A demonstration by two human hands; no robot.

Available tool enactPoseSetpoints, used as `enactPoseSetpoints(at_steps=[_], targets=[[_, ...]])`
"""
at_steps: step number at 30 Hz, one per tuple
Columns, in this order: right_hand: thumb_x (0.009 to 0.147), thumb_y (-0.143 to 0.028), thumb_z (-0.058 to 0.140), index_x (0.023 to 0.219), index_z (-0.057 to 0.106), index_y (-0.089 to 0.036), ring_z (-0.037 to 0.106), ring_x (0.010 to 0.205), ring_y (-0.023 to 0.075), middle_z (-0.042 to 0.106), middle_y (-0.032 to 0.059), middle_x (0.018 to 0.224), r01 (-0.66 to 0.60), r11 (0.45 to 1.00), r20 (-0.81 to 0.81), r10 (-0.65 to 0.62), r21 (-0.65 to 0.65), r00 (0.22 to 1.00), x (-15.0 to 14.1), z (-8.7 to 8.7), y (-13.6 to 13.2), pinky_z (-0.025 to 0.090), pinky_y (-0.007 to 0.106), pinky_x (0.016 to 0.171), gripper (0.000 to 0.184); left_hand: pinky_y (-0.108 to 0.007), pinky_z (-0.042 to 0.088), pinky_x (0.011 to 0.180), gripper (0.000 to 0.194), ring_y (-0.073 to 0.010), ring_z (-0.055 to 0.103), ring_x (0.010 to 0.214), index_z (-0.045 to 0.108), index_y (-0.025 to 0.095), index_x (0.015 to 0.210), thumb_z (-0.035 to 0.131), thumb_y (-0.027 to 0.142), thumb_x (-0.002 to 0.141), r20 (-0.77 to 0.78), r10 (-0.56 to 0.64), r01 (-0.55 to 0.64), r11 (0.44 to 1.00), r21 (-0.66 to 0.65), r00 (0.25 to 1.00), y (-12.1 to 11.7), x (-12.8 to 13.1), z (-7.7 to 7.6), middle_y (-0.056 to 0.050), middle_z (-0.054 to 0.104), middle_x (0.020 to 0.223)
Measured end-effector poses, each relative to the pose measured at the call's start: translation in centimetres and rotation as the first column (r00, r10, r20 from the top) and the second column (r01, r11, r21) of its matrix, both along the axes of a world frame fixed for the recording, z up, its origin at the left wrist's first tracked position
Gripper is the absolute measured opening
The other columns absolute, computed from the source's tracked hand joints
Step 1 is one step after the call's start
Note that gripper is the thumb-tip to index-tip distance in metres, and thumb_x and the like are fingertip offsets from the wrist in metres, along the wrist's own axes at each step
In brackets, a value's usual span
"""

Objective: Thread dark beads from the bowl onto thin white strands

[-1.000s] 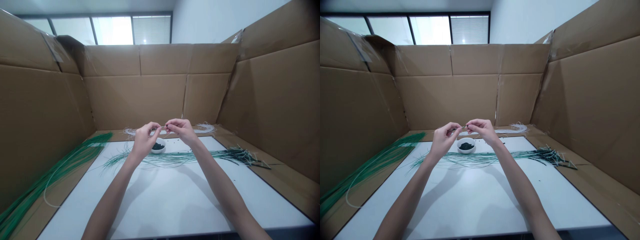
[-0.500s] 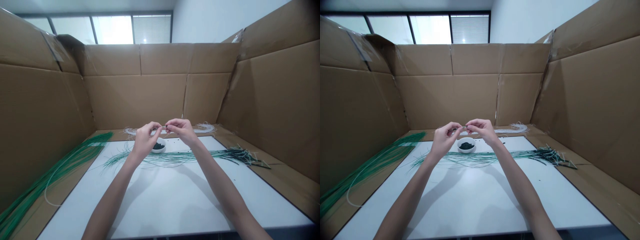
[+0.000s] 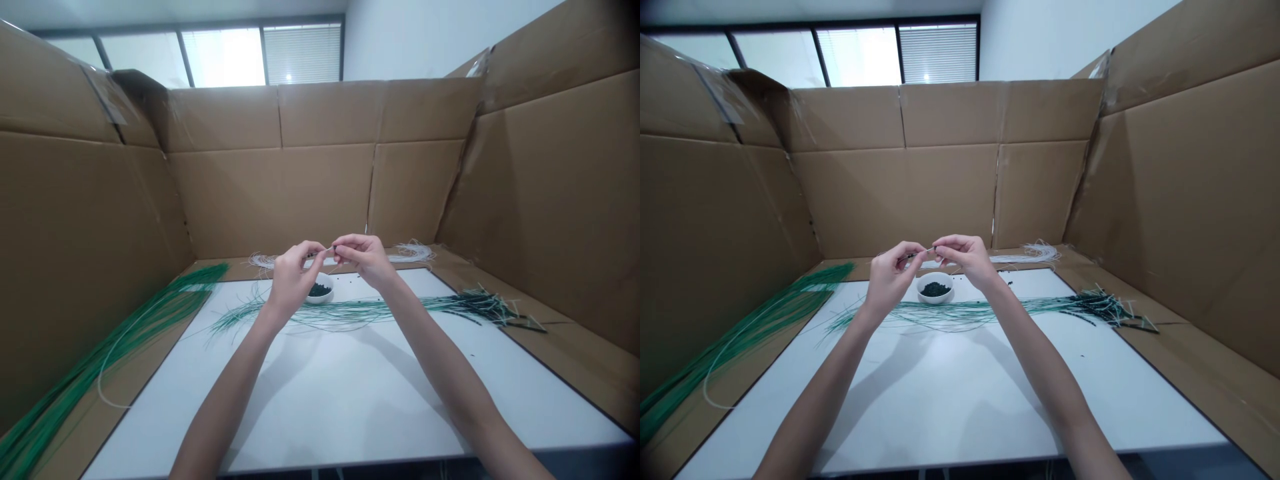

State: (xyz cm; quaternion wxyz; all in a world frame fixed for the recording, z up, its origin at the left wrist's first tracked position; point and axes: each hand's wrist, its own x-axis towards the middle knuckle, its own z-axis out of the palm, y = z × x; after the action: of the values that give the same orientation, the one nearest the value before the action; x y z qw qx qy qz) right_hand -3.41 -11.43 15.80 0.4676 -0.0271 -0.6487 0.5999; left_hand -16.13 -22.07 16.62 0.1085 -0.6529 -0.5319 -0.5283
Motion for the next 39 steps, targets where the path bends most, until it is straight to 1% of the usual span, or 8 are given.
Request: enactPoseSetpoints(at_steps=[3,11,19,25,30,36,39], targets=[[0.063,-0.024,0.073,0.075,0.07,-0.017,0.059,0.057,0.009,0.067,0.0014,0.065,-0.021,0.999,0.009,0.022,-0.033,1.0,-0.11,-0.15,-0.08,0.05,0.021,0.052,0.014,-0.02,0.039,0.058,0.012,-0.0092,0.052,0.061,0.061,0.019,0.08,0.051,0.026,0.083,-0.019,0.029,-0.028,0.999,0.032,0.999,0.05,0.09,-0.1,0.001,0.064,0.072],[0.064,-0.026,0.072,0.075,0.069,-0.017,0.058,0.057,0.0097,0.067,0.0018,0.066,-0.004,1.0,0.014,0.004,-0.019,1.0,-0.24,-0.26,-0.06,0.05,0.022,0.052,0.014,-0.021,0.039,0.059,0.011,-0.0096,0.051,0.062,0.06,0.019,0.08,0.051,0.024,0.083,-0.076,0.057,-0.051,0.995,0.082,0.995,0.06,0.15,-0.19,0.001,0.064,0.075],[0.064,-0.025,0.073,0.074,0.069,-0.017,0.058,0.056,0.0088,0.067,0.0016,0.067,0.0,0.999,-0.008,0.0,-0.034,1.0,-0.32,-0.2,-0.16,0.049,0.021,0.051,0.014,-0.02,0.039,0.062,0.009,-0.0099,0.052,0.063,0.06,0.019,0.081,0.052,0.022,0.083,-0.109,0.071,-0.06,0.994,0.096,0.992,0.04,0.07,-0.12,0.001,0.064,0.074],[0.063,-0.026,0.073,0.072,0.069,-0.017,0.056,0.054,0.0088,0.065,0.0006,0.063,0.035,0.999,-0.018,-0.035,-0.022,0.999,-0.3,-0.15,-0.21,0.049,0.022,0.049,0.013,-0.021,0.04,0.064,0.009,-0.0107,0.052,0.064,0.06,0.019,0.081,0.051,0.021,0.083,-0.141,0.075,-0.061,0.993,0.103,0.987,0.06,0.0,-0.15,0.001,0.065,0.076],[0.064,-0.025,0.072,0.073,0.07,-0.018,0.056,0.055,0.009,0.064,0.0001,0.062,0.055,0.998,-0.017,-0.055,0.026,0.998,-0.28,-0.32,0.1,0.05,0.022,0.049,0.012,-0.022,0.04,0.065,0.01,-0.0108,0.052,0.065,0.06,0.019,0.082,0.05,0.021,0.083,-0.154,0.076,-0.059,0.992,0.109,0.985,0.13,-0.02,-0.22,0.001,0.065,0.077],[0.065,-0.027,0.071,0.074,0.07,-0.018,0.058,0.055,0.0103,0.066,0.001,0.066,0.164,0.973,0.02,-0.169,0.162,0.985,-0.13,-0.29,0.19,0.051,0.025,0.051,0.013,-0.022,0.04,0.065,0.011,-0.0114,0.051,0.066,0.06,0.019,0.083,0.049,0.02,0.084,-0.175,0.079,-0.059,0.992,0.115,0.981,0.11,-0.08,-0.35,0.001,0.065,0.078],[0.066,-0.028,0.07,0.075,0.071,-0.018,0.059,0.056,0.0108,0.066,0.0016,0.067,0.169,0.966,0.026,-0.177,0.194,0.984,-0.14,-0.25,0.03,0.051,0.025,0.052,0.013,-0.022,0.039,0.064,0.01,-0.011,0.051,0.066,0.06,0.019,0.083,0.05,0.019,0.083,-0.183,0.077,-0.055,0.991,0.118,0.98,0.06,-0.09,-0.31,0.001,0.065,0.078]])
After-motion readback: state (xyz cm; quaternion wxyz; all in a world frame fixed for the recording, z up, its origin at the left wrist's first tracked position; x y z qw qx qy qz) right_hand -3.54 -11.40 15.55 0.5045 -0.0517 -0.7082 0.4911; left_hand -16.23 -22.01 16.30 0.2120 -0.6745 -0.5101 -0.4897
